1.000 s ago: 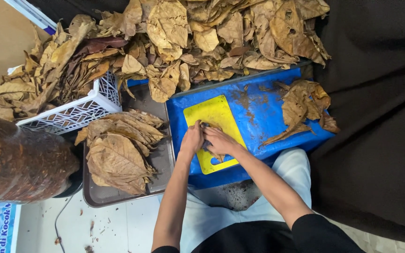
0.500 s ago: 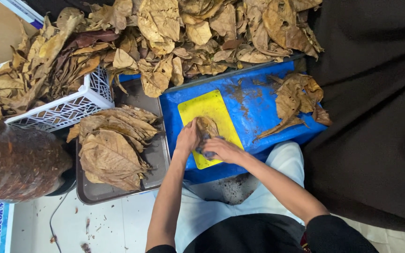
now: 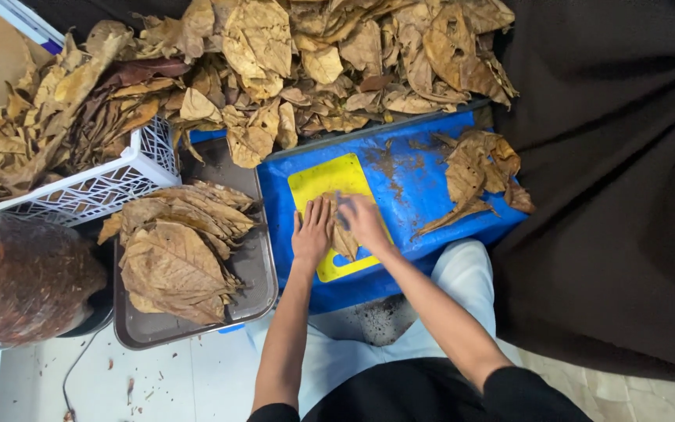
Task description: The person sits on the floor and repeatedly rubs dried leaves on a yellow cutting board, then places them into a tray. The person continues this process with multiple leaves from a large pile.
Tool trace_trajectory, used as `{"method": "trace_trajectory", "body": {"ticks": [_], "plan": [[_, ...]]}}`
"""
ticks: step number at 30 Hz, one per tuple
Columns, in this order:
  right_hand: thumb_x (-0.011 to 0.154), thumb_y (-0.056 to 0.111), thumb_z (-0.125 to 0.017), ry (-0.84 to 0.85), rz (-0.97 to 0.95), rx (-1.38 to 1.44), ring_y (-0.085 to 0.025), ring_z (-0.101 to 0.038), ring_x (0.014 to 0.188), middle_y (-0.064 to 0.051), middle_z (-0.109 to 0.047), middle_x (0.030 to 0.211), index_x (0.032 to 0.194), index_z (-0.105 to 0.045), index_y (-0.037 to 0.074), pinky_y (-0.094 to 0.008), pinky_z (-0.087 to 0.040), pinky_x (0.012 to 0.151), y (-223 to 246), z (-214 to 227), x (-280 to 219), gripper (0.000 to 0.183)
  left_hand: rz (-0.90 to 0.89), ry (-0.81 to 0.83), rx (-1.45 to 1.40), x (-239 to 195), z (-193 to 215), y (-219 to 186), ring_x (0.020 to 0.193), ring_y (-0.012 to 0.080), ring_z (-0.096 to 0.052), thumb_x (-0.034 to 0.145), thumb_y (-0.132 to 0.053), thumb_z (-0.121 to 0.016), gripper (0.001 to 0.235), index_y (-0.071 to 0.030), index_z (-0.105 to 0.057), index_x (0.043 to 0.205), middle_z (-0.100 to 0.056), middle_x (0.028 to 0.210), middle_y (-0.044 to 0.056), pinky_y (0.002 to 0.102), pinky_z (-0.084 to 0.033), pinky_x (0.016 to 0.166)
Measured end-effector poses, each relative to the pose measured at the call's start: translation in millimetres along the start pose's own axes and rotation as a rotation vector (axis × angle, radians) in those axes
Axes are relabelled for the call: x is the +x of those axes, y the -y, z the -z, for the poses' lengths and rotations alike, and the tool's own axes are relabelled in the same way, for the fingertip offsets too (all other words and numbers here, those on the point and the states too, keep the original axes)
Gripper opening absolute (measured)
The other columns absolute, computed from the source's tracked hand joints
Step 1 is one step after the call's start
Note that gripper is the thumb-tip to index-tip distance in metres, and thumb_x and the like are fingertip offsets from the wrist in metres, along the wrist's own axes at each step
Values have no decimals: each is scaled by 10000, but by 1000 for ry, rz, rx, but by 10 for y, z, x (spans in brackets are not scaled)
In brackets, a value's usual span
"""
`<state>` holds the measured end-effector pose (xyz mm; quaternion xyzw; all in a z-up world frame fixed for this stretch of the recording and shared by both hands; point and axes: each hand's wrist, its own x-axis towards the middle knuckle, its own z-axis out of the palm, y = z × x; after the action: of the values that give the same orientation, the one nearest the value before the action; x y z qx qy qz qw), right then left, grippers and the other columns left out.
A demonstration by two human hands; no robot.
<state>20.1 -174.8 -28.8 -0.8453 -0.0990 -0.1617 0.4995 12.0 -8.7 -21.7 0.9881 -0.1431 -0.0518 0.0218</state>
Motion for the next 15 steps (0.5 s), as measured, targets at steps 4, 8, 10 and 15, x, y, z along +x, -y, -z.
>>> {"method": "trace_trajectory", "body": {"ticks": [4,8,10,15], "plan": [[1016,463,-578,289,58,-454,-283,-320,1519,-38,-458,1583,1474,-522,188,-508,-331,1191,201,-52,-269,537,3,15,50,-29,88,-23,1589,199,-56,1023,-280,-376,644,-233,-208,1644,-58,1738,-13,512,-84,1281],[1001,379,-617,304,94,-404,-276,-335,1512,-12,-525,1530,1415,-595,193,-468,-331,1199,61,-20,-422,454,11,5,-17,-55,68,-22,1590,196,-53,1066,-280,-267,632,-276,-83,1671,-44,1738,-27,515,-42,1274],[978,268,-667,291,115,-367,-293,-350,1501,-34,-543,1517,1414,-596,161,-469,-325,1203,96,32,-537,455,1,-20,-11,-43,35,-1,1593,185,-29,1088,-310,-218,600,-293,-68,1669,-22,1739,-46,512,-24,1273],[1000,80,-666,420,23,-215,-433,-356,1427,-225,-552,1444,1341,-589,-2,-571,-307,1154,578,414,-818,359,4,-39,21,31,-117,31,1587,189,-52,1103,-380,-186,576,-285,-87,1662,-57,1734,-34,523,-30,1274]]}}
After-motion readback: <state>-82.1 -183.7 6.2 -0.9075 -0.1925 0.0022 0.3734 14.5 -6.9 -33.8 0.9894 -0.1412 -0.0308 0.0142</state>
